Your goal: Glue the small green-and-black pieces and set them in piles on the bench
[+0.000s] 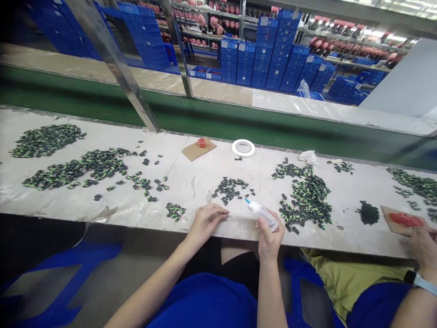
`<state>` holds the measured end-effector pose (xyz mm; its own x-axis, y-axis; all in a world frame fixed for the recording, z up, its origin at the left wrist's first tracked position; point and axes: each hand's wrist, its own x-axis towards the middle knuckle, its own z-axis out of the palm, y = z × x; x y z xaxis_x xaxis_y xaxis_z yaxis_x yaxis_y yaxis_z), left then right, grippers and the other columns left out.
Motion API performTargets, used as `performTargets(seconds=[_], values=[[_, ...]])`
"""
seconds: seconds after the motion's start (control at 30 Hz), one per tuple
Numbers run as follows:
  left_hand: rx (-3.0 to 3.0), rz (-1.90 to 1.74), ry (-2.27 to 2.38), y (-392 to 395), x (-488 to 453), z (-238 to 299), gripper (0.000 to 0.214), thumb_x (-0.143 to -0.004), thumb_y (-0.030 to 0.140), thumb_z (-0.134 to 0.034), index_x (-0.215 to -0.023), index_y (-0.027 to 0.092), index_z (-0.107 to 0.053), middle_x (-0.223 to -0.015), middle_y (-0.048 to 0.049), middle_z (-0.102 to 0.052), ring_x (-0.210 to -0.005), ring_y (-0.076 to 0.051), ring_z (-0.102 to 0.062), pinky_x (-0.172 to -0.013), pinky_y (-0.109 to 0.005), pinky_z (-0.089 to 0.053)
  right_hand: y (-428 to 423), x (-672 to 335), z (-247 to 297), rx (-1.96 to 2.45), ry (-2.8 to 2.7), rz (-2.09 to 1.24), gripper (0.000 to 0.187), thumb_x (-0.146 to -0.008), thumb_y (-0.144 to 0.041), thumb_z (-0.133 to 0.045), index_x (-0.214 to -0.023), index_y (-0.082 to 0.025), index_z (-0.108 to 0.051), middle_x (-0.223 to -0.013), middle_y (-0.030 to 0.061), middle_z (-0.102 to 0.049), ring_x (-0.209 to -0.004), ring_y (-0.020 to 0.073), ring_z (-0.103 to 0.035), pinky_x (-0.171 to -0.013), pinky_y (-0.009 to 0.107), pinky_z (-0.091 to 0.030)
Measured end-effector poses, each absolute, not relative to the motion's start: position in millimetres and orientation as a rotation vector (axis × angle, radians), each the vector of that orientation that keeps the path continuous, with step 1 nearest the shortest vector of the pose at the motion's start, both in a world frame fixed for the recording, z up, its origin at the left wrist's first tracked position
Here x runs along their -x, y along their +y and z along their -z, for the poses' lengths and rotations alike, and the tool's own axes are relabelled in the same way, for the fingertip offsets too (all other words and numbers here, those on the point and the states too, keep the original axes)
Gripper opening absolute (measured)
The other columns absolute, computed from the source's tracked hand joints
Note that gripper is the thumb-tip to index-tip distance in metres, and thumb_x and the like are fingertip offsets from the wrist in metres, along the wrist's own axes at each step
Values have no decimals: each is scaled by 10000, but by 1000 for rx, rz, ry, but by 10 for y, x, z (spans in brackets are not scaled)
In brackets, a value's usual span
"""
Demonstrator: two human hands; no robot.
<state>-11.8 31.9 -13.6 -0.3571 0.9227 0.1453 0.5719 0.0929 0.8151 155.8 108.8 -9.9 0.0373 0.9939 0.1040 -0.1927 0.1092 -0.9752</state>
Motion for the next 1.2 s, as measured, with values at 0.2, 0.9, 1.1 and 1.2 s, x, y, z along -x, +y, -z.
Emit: performTargets(seconds=[0.2, 0.9, 1.1, 1.2], values=[[-1457, -1184, 2121, 283, 54, 263, 86, -765, 204, -722, -793, 285, -736, -884, -20, -731, -948, -247, -600, -846, -426, -384, 1036, -1479, 144, 1127, -1032, -1113, 430, -652, -540, -709, -548, -172, -512, -477, -41, -465, -417, 82, -386, -394, 225, -295], [-1375, -1309, 2048, 208, 129, 275, 87, -770, 198, -712, -849, 236, -718, -884, -23, -750, -894, -231, -708, -877, -417, -435, 943, -1320, 113, 1330, -1424, -878, 428, -707, -530, -665, -523, -164, -541, -469, -14, -506, -487, 126, -449, -473, 241, -371], [-1352, -1312, 2046, 214, 129, 275, 94, -762, 190, -721, -845, 235, -718, -881, -18, -748, -884, -229, -711, -896, -417, -424, 941, -1323, 131, 1345, -1402, -885, 437, -703, -531, -673, -516, -160, -537, -469, -22, -484, -488, 118, -429, -474, 240, -363], [-1351, -1311, 2046, 215, 131, 272, 100, -755, 184, -728, -842, 232, -717, -880, -14, -751, -884, -228, -712, -888, -414, -423, 937, -1320, 134, 1335, -1417, -893, 447, -705, -533, -674, -507, -160, -529, -464, -27, -472, -483, 111, -422, -473, 238, -357]])
